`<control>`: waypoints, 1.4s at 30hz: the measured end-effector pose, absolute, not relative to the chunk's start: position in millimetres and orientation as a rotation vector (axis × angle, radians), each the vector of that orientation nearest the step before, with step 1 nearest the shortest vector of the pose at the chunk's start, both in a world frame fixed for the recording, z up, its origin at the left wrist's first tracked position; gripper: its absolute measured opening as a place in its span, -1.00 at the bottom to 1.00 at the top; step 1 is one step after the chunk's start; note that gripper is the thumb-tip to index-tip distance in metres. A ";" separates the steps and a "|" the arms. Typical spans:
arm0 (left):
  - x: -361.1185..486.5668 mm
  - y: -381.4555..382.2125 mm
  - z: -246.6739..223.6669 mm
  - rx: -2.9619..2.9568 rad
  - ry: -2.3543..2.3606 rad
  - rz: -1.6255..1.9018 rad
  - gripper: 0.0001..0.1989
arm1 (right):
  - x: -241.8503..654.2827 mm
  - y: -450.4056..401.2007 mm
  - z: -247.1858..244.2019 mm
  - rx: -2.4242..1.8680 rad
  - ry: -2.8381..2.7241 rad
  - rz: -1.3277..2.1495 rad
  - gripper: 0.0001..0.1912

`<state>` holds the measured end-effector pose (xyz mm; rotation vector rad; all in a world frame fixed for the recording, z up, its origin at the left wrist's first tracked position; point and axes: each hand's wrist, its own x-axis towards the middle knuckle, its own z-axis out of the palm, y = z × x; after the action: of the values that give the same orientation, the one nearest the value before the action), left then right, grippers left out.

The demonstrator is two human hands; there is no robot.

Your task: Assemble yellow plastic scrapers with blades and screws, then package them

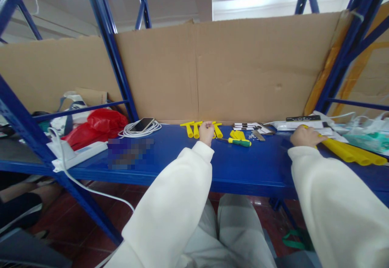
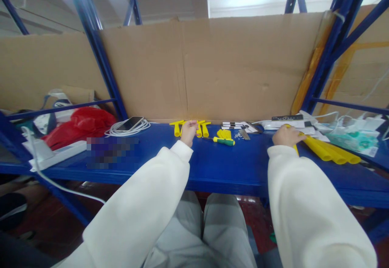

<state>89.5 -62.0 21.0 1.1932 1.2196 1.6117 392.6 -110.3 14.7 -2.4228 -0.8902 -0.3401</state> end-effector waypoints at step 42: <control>90.6 -58.3 10.6 1.813 1.288 1.301 -0.78 | 416.9 -105.3 -4.4 -2.417 -1.020 -0.372 -0.53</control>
<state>90.6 -58.3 10.6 1.8131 1.2876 1.3008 416.9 -105.3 -4.4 -2.4169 -1.0196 -0.3723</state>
